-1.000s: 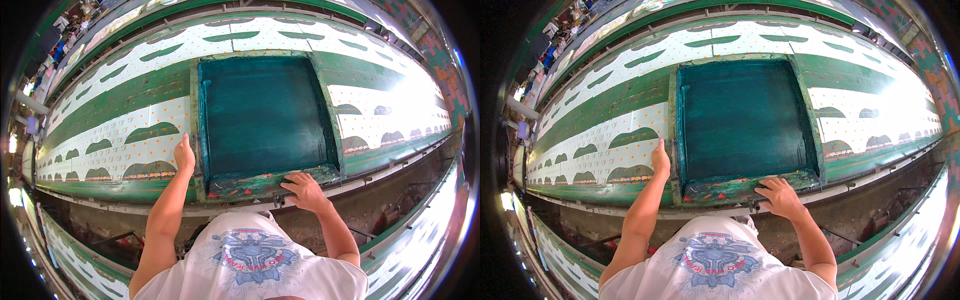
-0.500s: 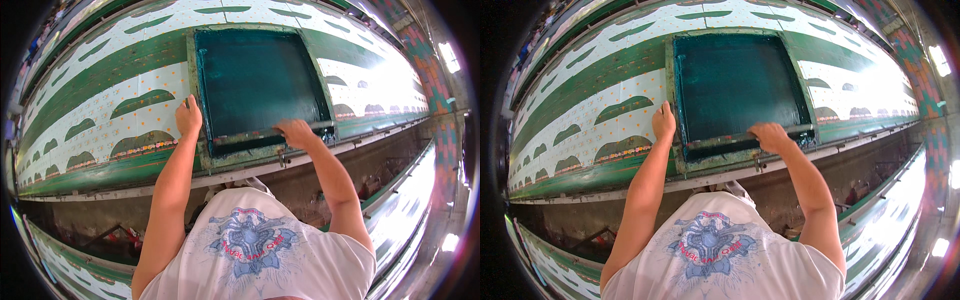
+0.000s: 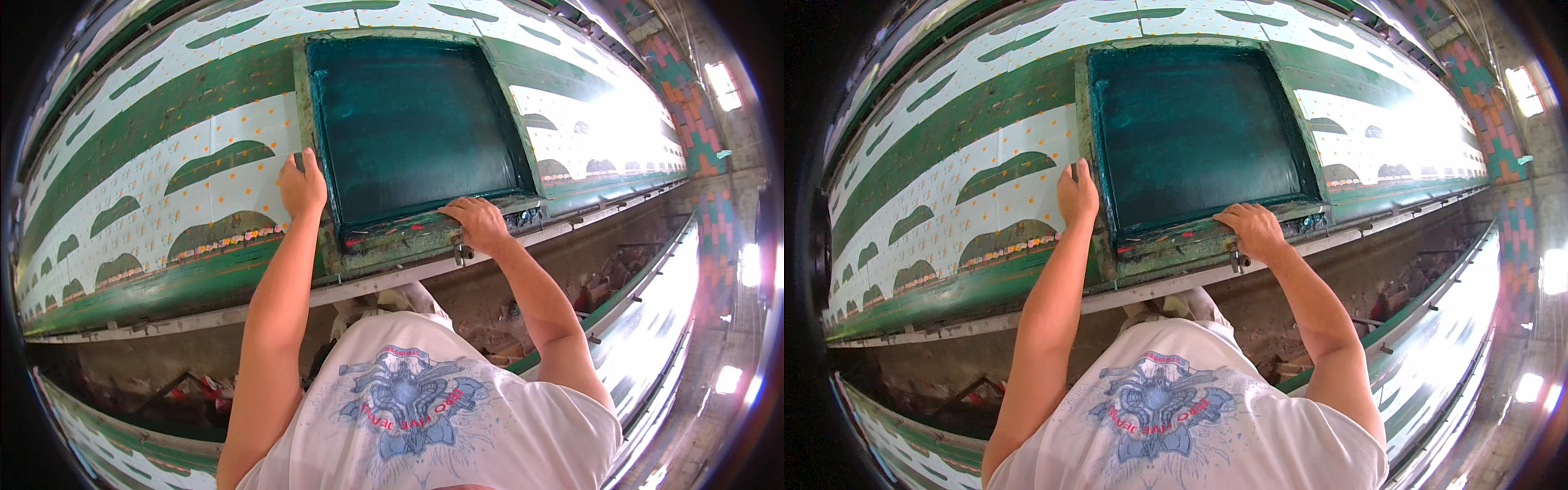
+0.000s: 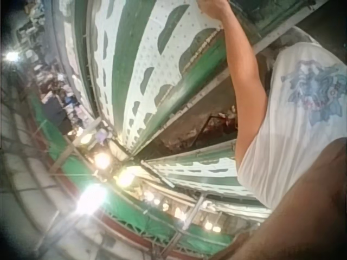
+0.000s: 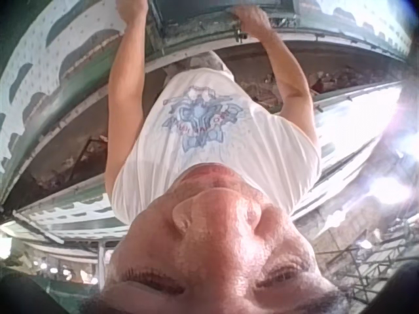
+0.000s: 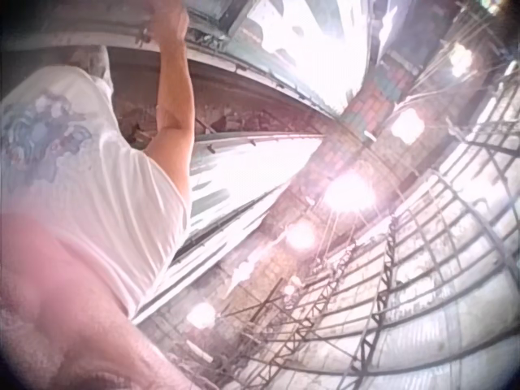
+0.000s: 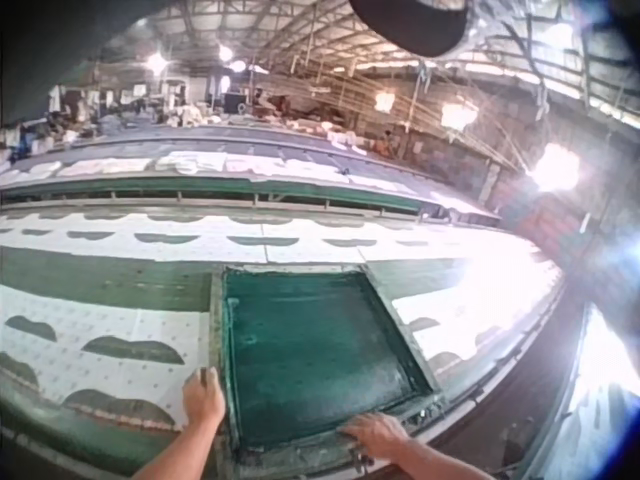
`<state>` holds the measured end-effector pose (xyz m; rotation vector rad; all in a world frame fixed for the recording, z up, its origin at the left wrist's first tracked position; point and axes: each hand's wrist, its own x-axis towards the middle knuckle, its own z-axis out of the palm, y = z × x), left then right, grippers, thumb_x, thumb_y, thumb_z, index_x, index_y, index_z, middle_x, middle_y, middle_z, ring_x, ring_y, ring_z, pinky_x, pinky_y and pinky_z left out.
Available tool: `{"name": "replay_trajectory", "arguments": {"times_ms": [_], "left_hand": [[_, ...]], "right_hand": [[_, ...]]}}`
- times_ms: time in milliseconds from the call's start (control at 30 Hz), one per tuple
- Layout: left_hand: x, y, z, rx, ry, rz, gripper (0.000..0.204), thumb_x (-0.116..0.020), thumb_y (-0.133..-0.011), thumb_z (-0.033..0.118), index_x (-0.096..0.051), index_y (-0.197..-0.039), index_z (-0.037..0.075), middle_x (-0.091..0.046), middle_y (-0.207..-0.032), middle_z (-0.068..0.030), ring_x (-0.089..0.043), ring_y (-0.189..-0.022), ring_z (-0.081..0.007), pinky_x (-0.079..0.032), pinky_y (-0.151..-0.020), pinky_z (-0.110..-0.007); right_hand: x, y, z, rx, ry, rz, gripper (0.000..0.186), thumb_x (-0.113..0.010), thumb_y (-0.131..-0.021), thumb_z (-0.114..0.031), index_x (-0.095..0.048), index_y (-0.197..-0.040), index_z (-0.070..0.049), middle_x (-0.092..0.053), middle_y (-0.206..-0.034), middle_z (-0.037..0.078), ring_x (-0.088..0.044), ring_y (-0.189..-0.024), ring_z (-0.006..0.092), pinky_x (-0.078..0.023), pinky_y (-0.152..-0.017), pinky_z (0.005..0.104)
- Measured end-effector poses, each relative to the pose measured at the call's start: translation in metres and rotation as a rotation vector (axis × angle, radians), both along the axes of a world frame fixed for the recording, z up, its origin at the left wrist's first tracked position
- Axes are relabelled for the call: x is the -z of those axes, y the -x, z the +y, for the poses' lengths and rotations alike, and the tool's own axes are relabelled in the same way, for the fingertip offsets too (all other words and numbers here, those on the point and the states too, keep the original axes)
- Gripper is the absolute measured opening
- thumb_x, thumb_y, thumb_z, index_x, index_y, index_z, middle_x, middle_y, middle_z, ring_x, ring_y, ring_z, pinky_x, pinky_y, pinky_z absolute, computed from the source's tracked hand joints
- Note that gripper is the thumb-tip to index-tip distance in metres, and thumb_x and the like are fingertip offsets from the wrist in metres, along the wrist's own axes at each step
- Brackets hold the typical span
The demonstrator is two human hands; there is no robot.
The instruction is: The person repeatedly positions a screen printing frame over a long patterned surface and uses a squeegee to pull green ink across the screen, depositing ink onto the surface below. The person repositions the frame and repeats the squeegee stroke multiple times along the length of the surface.
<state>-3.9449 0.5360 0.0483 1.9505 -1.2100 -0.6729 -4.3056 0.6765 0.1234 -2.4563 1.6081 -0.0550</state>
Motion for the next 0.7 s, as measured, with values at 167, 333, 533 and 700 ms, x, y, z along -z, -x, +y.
{"name": "replay_trajectory", "arguments": {"times_ms": [167, 333, 533, 700], "left_hand": [[0.010, -0.003, -0.001, -0.005, 0.032, -0.023, 0.075, -0.053, -0.113, 0.058, -0.061, -0.153, -0.005, -0.064, -0.151, -0.0311, -0.060, -0.141, -0.0472, -0.046, -0.120, -0.055], [0.006, 0.000, -0.002, -0.011, 0.029, -0.037, 0.073, -0.053, -0.114, 0.057, -0.062, -0.150, -0.006, -0.065, -0.149, -0.0312, -0.060, -0.140, -0.0480, -0.046, -0.119, -0.054], [0.005, 0.001, 0.003, -0.073, 0.086, -0.047, 0.061, -0.058, -0.115, 0.046, -0.066, -0.145, -0.006, -0.069, -0.139, -0.0273, -0.065, -0.132, -0.0438, -0.050, -0.114, -0.050], [-0.002, 0.006, 0.005, -0.147, 0.102, -0.050, 0.054, -0.061, -0.114, 0.040, -0.068, -0.142, -0.006, -0.071, -0.135, -0.0246, -0.068, -0.125, -0.0384, -0.053, -0.106, -0.047]], "right_hand": [[0.017, 0.004, -0.053, -0.046, 0.154, -0.042, 0.055, -0.073, -0.085, 0.001, -0.078, -0.136, -0.018, -0.077, -0.128, 0.004, -0.073, -0.120, 0.0281, -0.055, -0.105, 0.0456], [0.025, 0.011, -0.145, -0.081, 0.185, -0.044, 0.053, -0.072, -0.088, 0.000, -0.077, -0.137, -0.020, -0.076, -0.127, 0.005, -0.074, -0.117, 0.0281, -0.055, -0.102, 0.0452], [0.031, 0.006, -0.266, -0.058, 0.160, -0.018, 0.053, -0.073, -0.088, -0.003, -0.077, -0.137, -0.022, -0.075, -0.123, 0.005, -0.074, -0.116, 0.0289, -0.055, -0.100, 0.0452], [0.032, 0.003, -0.357, -0.041, 0.123, 0.016, 0.048, -0.073, -0.091, -0.004, -0.077, -0.135, -0.023, -0.075, -0.121, 0.007, -0.074, -0.116, 0.0306, -0.056, -0.100, 0.0464]]}}
